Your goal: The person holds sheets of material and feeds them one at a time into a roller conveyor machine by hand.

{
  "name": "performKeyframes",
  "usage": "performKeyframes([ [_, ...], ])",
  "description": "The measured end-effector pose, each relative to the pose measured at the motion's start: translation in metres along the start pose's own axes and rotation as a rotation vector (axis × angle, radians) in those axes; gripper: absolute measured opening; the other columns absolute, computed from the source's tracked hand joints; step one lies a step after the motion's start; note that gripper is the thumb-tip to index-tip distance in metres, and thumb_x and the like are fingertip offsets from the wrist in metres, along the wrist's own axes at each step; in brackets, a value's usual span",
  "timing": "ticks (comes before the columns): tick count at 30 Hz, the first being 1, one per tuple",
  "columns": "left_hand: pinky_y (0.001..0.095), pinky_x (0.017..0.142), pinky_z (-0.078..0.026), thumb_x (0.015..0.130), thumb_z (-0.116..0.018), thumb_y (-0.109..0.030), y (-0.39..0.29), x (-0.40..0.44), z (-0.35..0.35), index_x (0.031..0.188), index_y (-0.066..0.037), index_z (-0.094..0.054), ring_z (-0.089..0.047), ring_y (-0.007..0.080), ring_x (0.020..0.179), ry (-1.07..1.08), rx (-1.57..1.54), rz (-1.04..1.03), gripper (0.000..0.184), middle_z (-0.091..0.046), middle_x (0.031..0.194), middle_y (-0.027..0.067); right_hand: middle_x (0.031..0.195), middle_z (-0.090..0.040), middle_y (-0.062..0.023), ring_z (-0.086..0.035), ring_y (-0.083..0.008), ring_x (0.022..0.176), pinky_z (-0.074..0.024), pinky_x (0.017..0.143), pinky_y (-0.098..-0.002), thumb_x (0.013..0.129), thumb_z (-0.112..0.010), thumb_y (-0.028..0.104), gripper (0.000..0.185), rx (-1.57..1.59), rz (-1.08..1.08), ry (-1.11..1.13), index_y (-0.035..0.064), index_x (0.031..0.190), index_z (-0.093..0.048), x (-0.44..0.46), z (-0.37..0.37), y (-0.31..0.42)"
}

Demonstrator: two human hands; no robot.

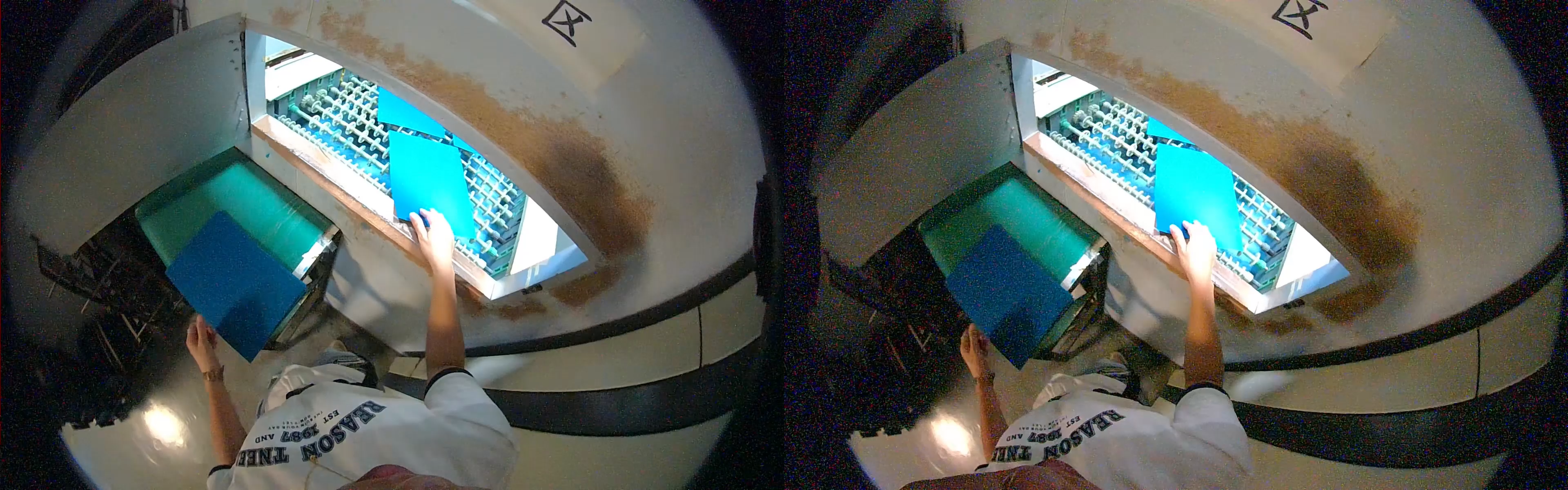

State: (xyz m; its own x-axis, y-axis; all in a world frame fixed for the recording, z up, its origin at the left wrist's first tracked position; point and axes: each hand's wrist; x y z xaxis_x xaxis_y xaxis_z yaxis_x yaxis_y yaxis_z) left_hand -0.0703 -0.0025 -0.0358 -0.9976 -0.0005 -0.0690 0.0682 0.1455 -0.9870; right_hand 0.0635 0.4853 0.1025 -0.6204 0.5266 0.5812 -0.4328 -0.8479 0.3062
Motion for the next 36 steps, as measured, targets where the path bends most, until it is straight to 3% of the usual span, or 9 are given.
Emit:
performKeyframes([
  [7,0.0231,0.039,-0.032,0.086,-0.052,-0.036,0.014,-0.04,0.016,0.064,-0.009,-0.048,-0.043,0.0081,0.042,0.012,0.296,0.258,0.036,-0.047,0.051,0.0004,0.092,-0.061,-0.0175,-0.057,-0.0314,0.086,-0.0435,0.077,-0.038,0.079,-0.056,0.038,0.037,-0.042,-0.088,-0.034,0.0026,0.086,-0.065,0.004,-0.013,-0.006],
  [11,0.0254,0.041,-0.037,0.085,-0.052,-0.039,0.028,-0.048,0.009,0.062,-0.004,-0.052,-0.048,0.0104,0.044,0.187,0.445,0.153,0.042,-0.051,0.051,0.0045,0.094,-0.06,-0.0163,-0.057,-0.031,0.088,-0.0435,0.078,-0.0375,0.079,-0.055,0.038,0.036,-0.094,-0.095,-0.04,0.0034,0.087,-0.065,0.004,-0.013,-0.006],
  [16,0.0266,0.04,-0.037,0.084,-0.054,-0.037,0.027,-0.044,0.011,0.06,-0.003,-0.051,-0.048,0.0103,0.043,0.092,0.525,0.229,0.042,-0.05,0.05,0.0046,0.098,-0.058,-0.0168,-0.053,-0.031,0.094,-0.0407,0.082,-0.0383,0.08,-0.056,0.033,0.035,-0.04,-0.188,-0.014,0.0019,0.096,-0.061,0.007,-0.001,0.008],
  [20,0.026,0.04,-0.035,0.084,-0.055,-0.035,-0.005,-0.045,0.014,0.06,-0.006,-0.051,-0.045,0.01,0.041,0.08,0.338,0.362,0.038,-0.048,0.049,0.002,0.094,-0.06,-0.013,-0.056,-0.0219,0.088,-0.0427,0.078,-0.0306,0.085,-0.052,0.015,0.021,0.402,-0.213,-0.478,-0.0023,0.097,-0.058,-0.006,0.019,0.038],
  [24,0.0242,0.039,-0.033,0.084,-0.056,-0.035,-0.039,-0.05,-0.002,0.059,-0.009,-0.049,-0.04,0.0089,0.039,0.004,0.158,0.365,0.036,-0.045,0.048,-0.0002,0.086,-0.063,-0.0081,-0.059,-0.014,0.077,-0.0465,0.067,-0.0296,0.089,-0.044,0.028,0.031,0.876,-0.188,0.435,0.001,0.089,-0.06,-0.059,0.007,0.055],
  [27,0.0224,0.037,-0.029,0.084,-0.056,-0.033,-0.043,-0.048,-0.014,0.057,-0.012,-0.045,-0.039,0.0073,0.039,0.057,0.068,0.376,0.036,-0.041,0.047,-0.0024,0.091,-0.062,-0.0127,-0.06,-0.0181,0.081,-0.0478,0.073,-0.0329,0.089,-0.043,0.04,0.044,1.253,-0.41,1.088,-0.0005,0.099,-0.058,-0.116,-0.023,0.128],
  [30,0.0221,0.037,-0.03,0.084,-0.056,-0.032,-0.051,-0.052,-0.024,0.056,-0.012,-0.044,-0.041,0.0073,0.04,0.129,0.06,0.343,0.037,-0.043,0.048,-0.0021,0.098,-0.06,-0.0126,-0.058,-0.0208,0.085,-0.0484,0.07,-0.0321,0.086,-0.048,0.04,0.042,1.516,-0.637,1.162,0.0016,0.101,-0.054,-0.156,-0.068,0.165],
  [32,0.0219,0.037,-0.031,0.085,-0.055,-0.033,-0.047,-0.055,-0.025,0.056,-0.012,-0.043,-0.042,0.0077,0.04,0.169,0.063,0.347,0.038,-0.044,0.048,-0.0015,0.092,-0.058,-0.0073,-0.056,-0.0188,0.081,-0.0462,0.068,-0.0311,0.084,-0.053,0.037,0.035,1.684,-1.112,1.047,0.0043,0.095,-0.054,-0.155,-0.101,0.175],
  [36,0.0217,0.04,-0.036,0.086,-0.053,-0.036,-0.049,-0.061,-0.033,0.057,-0.011,-0.045,-0.047,0.0093,0.043,0.204,0.105,0.349,0.038,-0.049,0.05,0.0005,0.081,-0.055,-0.0029,-0.052,-0.0156,0.071,-0.0435,0.064,-0.0293,0.081,-0.059,0.032,0.025,1.546,-0.996,0.835,0.0074,0.087,-0.053,-0.126,-0.103,0.187],
])
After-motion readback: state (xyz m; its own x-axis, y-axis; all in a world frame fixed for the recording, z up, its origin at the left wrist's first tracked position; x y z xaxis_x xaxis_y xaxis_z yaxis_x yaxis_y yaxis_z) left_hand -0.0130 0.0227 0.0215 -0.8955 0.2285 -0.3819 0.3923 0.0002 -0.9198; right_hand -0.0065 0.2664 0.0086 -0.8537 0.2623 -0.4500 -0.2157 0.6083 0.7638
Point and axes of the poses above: each hand's wrist, its own x-axis towards the middle knuckle, its own z-axis out of the back of the hand, y = z × x
